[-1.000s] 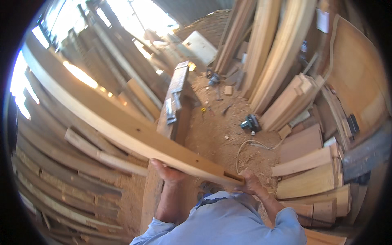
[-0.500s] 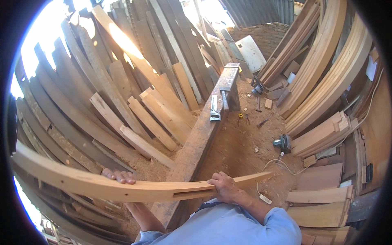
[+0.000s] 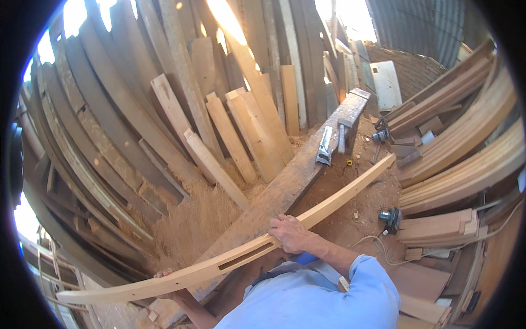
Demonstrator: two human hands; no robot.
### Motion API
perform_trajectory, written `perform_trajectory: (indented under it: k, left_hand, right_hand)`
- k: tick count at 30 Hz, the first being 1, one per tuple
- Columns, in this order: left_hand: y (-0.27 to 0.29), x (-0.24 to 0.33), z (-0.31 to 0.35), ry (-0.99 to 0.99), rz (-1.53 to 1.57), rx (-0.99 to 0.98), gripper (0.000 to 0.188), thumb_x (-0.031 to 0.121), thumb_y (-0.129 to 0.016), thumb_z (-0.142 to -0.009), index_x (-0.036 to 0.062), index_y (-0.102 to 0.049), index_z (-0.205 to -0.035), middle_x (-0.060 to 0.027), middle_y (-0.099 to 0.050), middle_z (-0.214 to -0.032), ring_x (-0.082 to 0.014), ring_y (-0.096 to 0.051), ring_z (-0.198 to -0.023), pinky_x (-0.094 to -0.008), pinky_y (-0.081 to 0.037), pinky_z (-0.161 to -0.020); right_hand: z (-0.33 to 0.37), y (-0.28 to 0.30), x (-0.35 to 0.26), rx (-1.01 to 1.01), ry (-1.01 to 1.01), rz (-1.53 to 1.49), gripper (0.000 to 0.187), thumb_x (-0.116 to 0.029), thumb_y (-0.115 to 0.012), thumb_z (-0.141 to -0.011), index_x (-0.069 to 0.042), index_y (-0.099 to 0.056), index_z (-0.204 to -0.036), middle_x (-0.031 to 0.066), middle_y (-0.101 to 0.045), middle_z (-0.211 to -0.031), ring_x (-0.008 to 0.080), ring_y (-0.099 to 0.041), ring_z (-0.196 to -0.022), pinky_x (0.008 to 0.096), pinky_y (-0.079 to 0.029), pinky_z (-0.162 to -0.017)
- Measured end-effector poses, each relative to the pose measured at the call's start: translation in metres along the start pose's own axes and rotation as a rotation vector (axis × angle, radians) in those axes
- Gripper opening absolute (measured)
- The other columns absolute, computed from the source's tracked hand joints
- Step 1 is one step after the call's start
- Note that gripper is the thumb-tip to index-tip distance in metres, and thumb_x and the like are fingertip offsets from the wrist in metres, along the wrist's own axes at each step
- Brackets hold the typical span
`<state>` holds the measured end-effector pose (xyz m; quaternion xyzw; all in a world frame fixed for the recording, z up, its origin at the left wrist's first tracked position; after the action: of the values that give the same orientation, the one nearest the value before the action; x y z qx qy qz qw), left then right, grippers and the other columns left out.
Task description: The person saws a long wooden board by hand using a hand saw, then moves it to a stack and handles another curved wooden component.
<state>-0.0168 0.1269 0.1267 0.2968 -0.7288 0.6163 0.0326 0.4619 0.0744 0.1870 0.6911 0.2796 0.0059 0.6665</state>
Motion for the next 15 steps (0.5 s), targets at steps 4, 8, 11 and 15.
perform_trajectory:
  k: [4, 8, 11, 15]
  left_hand:
    - [0.038, -0.017, 0.051, -0.057, 0.069, 0.205, 0.053, 0.054, -0.046, -0.096, 0.0066, -0.069, -0.096, -0.0101, -0.071, -0.084, -0.0295, -0.068, -0.075, -0.0465, -0.056, -0.078]
    - [0.075, -0.041, 0.085, -0.075, -0.02, 0.582, 0.054, 0.056, -0.045, -0.095, 0.0075, -0.066, -0.106, -0.0076, -0.071, -0.094, -0.0285, -0.067, -0.081, -0.0531, -0.055, -0.085]
    - [0.082, -0.073, 0.114, -0.106, -0.092, 0.917, 0.059, 0.059, -0.043, -0.095, 0.0086, -0.065, -0.117, -0.0083, -0.071, -0.107, -0.0308, -0.068, -0.092, -0.0566, -0.053, -0.093]
    - [0.059, -0.13, 0.146, 0.031, 0.126, 1.092, 0.068, 0.061, -0.036, -0.096, 0.012, -0.054, -0.14, -0.0104, -0.058, -0.143, -0.0374, -0.057, -0.126, -0.0632, -0.04, -0.111]
  right_hand:
    - [-0.025, 0.014, 0.017, -0.035, 0.095, 0.068, 0.035, -0.003, -0.072, -0.065, -0.009, -0.074, -0.099, 0.0079, -0.06, -0.106, 0.0316, -0.057, -0.105, 0.044, -0.049, -0.091]
    - [-0.062, -0.007, 0.051, -0.125, 0.21, 0.073, 0.033, -0.003, -0.071, -0.065, -0.009, -0.074, -0.097, 0.009, -0.062, -0.103, 0.0334, -0.061, -0.102, 0.0454, -0.051, -0.086]
    - [-0.088, -0.033, 0.086, -0.227, 0.264, 0.108, 0.031, -0.005, -0.072, -0.066, -0.009, -0.074, -0.096, 0.011, -0.065, -0.104, 0.0352, -0.064, -0.101, 0.0459, -0.054, -0.083]
    - [-0.119, -0.08, 0.137, -0.372, 0.299, 0.175, 0.023, -0.008, -0.072, -0.069, -0.007, -0.075, -0.091, 0.0149, -0.071, -0.102, 0.0368, -0.068, -0.101, 0.0463, -0.056, -0.084]
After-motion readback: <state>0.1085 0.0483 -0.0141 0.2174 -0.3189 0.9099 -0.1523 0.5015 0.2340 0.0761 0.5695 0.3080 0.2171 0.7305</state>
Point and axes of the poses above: each hand's wrist, its own z-axis away from the middle knuckle, its own y-axis out of the back of the hand, x = y × z, the point moved 4 cm from there along -z, towards the middle knuckle
